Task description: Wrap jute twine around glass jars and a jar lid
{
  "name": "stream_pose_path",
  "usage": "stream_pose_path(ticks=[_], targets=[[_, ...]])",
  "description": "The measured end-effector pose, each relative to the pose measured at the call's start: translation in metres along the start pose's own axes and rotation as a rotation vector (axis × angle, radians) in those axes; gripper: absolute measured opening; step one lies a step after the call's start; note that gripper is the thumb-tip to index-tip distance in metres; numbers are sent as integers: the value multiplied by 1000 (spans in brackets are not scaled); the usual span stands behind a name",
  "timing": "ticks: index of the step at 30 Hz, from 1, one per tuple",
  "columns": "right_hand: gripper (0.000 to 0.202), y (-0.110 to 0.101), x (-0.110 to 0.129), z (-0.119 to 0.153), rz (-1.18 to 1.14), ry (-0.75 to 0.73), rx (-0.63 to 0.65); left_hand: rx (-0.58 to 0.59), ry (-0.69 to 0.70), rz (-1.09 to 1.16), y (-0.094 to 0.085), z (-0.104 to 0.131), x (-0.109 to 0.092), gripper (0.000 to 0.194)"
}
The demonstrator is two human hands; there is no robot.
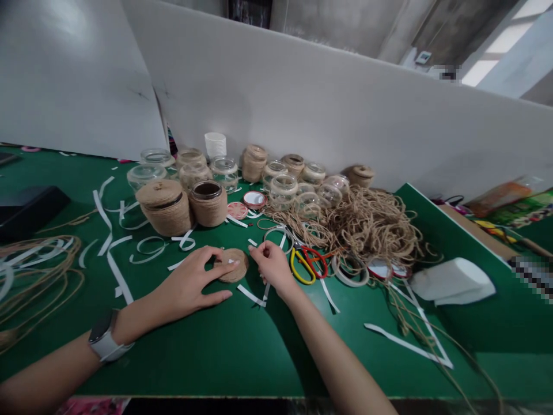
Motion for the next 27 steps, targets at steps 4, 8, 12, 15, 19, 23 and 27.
stream_pose_path(ticks=[4,8,12,15,19,23,27], targets=[[43,0,-1,0,14,-5,-6,21,-45,29,-2,1,-2,43],[42,1,-2,2,46,-26,-20,-23,-59,70,-2,2,-2,37],[42,2,-1,2,61,-44,-26,-42,-111,151,-2,0,0,41],[44,3,-2,1,54,-49,-39,19,-223,168,-2,-4,1,72],[50,5,-6,0,23,-97,-70,117,-238,125,2,-14,2,88],[53,5,-9,1,-20,-170,-95,5,-191,103,4,-27,4,76],[52,4,-4,5,-129,-246,-131,-212,-174,115,-2,-33,1,72]])
Point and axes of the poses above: each hand's wrist, its own z-axis away from the middle knuckle, its own y-axis out of the palm, x = y × z, the point moved 1 cm from there along -z, towards the middle knuckle, and after that the axes turned 15 degrees about x, right-handed, at the moved point
